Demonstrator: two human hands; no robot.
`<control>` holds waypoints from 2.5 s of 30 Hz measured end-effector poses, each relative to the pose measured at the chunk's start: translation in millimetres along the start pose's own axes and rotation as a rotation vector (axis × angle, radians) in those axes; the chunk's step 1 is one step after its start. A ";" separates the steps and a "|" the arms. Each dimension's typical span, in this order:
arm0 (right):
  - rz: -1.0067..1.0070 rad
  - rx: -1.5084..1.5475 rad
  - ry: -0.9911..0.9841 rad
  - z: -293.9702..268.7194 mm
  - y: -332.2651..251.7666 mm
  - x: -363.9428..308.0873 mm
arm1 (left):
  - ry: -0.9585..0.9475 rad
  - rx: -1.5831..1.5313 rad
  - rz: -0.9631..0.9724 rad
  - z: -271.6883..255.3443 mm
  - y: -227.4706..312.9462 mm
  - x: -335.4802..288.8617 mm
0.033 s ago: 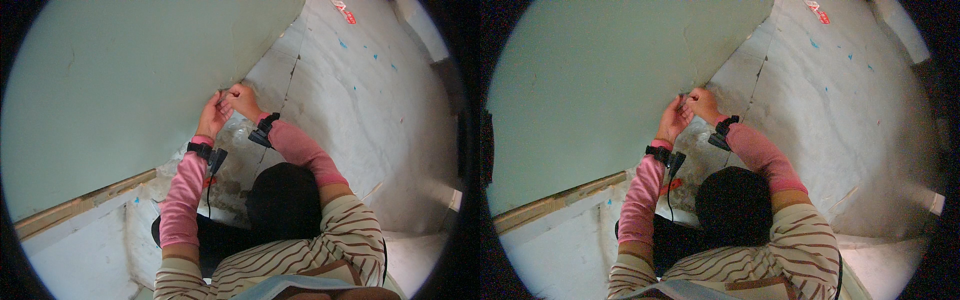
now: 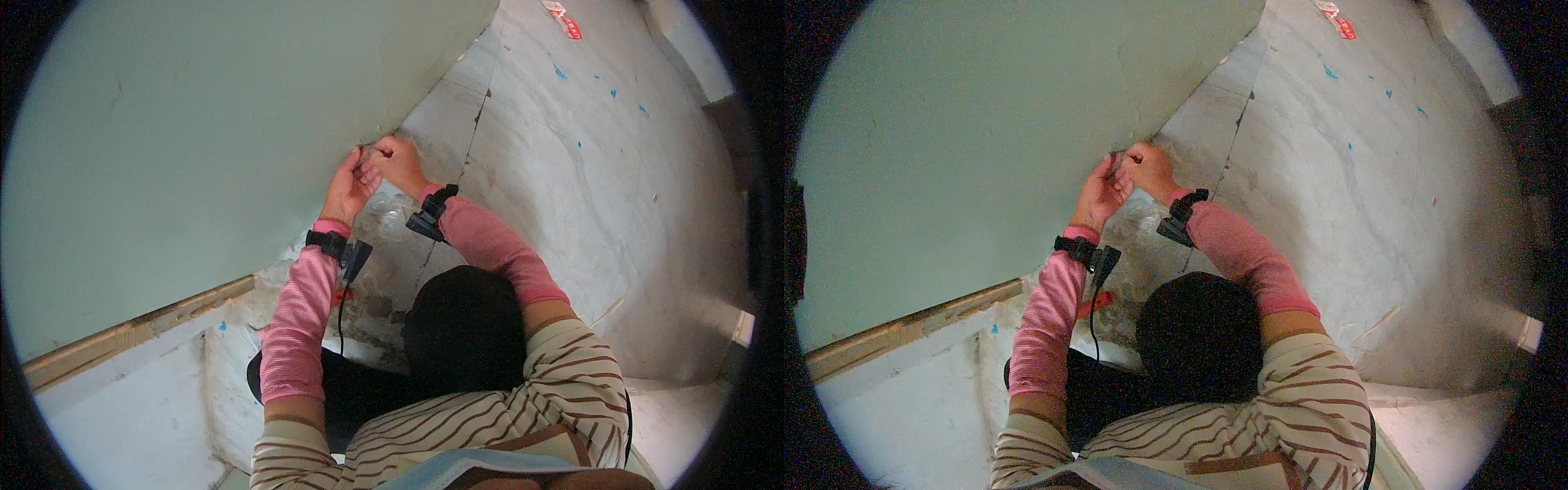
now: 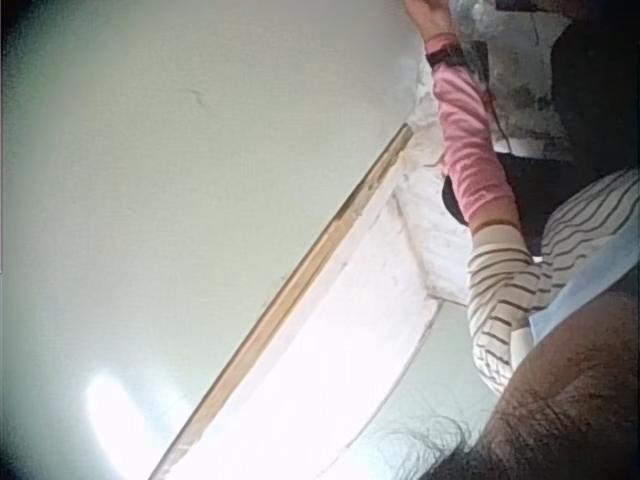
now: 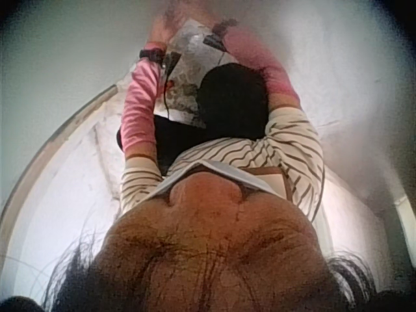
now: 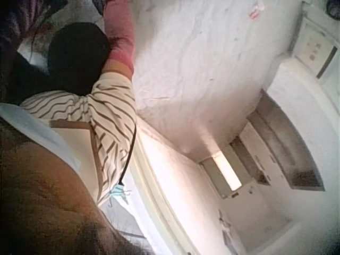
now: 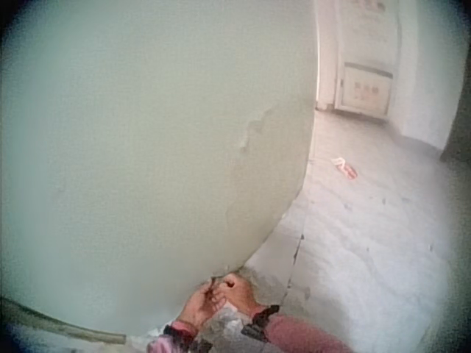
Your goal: Peeling off the protective plastic film from the wall and floor edges in an indoor construction environment.
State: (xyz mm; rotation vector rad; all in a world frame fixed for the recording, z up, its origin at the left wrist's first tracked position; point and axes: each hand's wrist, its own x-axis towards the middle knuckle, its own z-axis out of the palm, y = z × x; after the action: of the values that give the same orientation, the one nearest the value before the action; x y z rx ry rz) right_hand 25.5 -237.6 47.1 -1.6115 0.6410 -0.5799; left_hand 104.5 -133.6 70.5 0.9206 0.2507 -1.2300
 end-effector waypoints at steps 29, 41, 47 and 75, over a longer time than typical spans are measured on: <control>-0.450 -0.370 0.055 0.3 -22.3 17.3 | 0.142 -0.123 0.049 -3.7 0.3 5.8; -0.347 -0.254 0.100 7.1 -19.2 16.7 | 0.141 -0.100 0.079 -3.6 -2.0 5.7; -0.353 -0.219 0.076 8.3 -19.3 18.1 | 0.123 -0.111 0.071 -9.4 -3.0 9.1; 0.347 0.147 -0.253 -16.0 52.5 -6.1 | 0.158 0.296 0.101 -16.0 -45.5 3.5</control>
State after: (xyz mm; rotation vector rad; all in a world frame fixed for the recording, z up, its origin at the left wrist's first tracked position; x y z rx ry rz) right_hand 5.8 -250.0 -3.0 -1.3675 0.6527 -0.1597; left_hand 70.4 -126.4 37.1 1.2749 0.1462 -1.1190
